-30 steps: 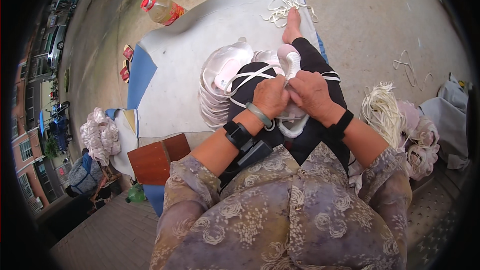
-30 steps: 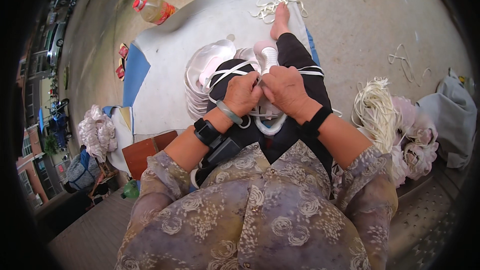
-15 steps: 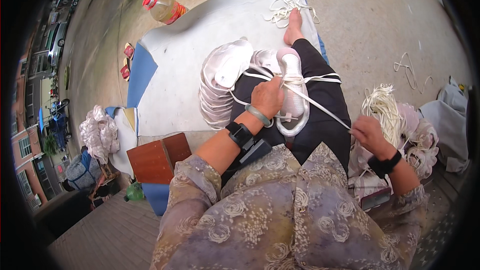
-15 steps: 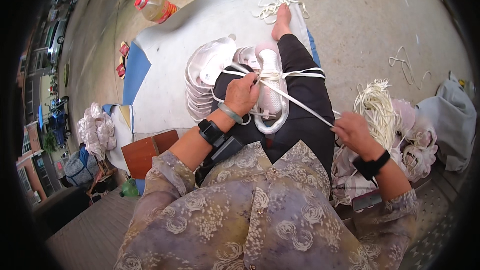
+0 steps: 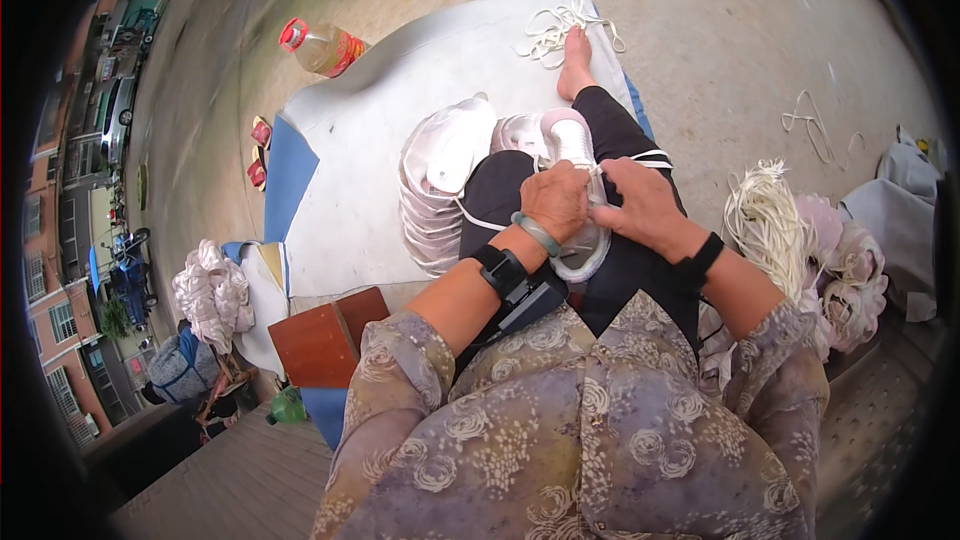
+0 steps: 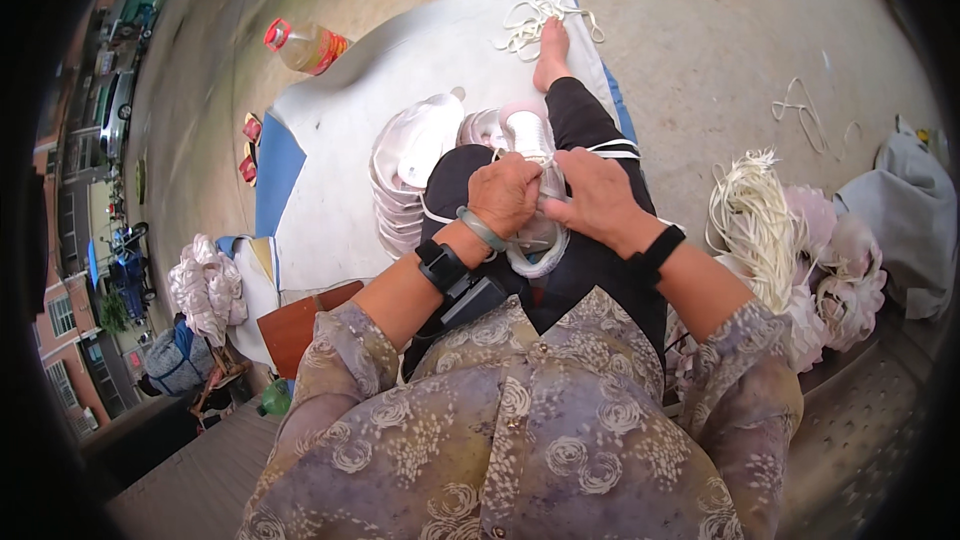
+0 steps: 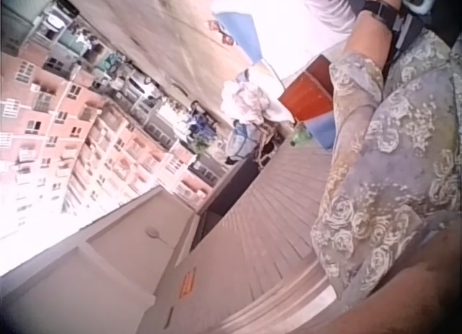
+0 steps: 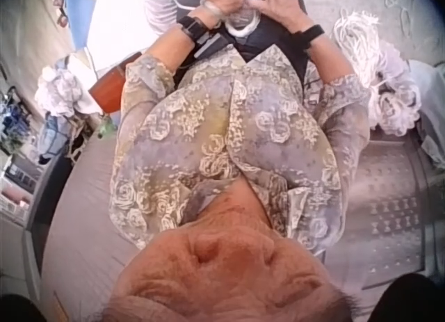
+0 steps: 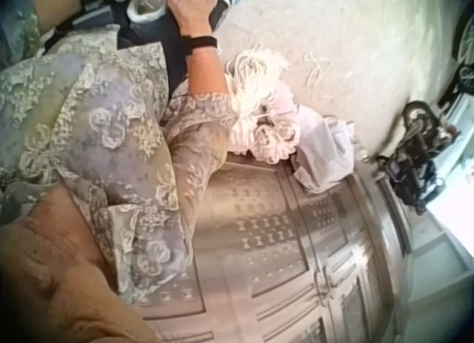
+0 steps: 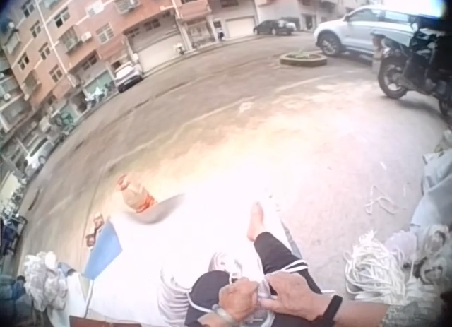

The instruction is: The recorder is lacing a pair of white and pink athletic shoes while sitting down, using their bare foot as a form inside the shoe.

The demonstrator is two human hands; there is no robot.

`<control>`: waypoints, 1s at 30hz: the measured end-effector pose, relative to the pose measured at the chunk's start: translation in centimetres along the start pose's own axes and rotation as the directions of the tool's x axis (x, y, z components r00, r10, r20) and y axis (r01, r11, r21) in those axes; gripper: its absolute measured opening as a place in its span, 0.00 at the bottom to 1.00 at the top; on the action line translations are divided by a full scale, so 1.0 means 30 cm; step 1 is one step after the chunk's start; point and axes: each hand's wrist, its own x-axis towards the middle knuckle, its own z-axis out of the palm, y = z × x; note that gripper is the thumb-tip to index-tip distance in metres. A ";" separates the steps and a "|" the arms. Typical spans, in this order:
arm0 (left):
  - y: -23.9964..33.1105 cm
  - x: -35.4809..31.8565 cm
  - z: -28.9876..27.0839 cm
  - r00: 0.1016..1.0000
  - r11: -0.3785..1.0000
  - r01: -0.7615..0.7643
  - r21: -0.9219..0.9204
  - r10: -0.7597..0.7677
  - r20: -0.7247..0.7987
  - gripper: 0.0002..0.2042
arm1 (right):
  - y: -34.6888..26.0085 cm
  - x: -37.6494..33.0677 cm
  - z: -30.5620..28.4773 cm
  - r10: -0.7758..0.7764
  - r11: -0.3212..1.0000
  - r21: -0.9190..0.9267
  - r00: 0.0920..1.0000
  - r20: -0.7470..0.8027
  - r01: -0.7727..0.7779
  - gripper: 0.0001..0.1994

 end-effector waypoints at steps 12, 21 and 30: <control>0.015 0.032 0.034 0.999 0.998 0.029 0.053 -0.028 -0.015 0.06 | -0.001 0.043 0.038 0.289 0.952 0.031 0.927 0.239 -0.305 0.11; 0.002 -0.018 -0.092 0.989 0.995 -0.096 -0.009 0.095 -0.114 0.04 | -0.032 0.006 -0.002 0.390 0.897 0.127 0.892 0.227 -0.424 0.19; -0.656 -0.632 -0.600 0.717 0.512 0.587 0.628 -0.688 -0.109 0.02 | -0.043 -0.010 -0.016 0.378 0.863 0.273 0.901 0.211 -0.426 0.27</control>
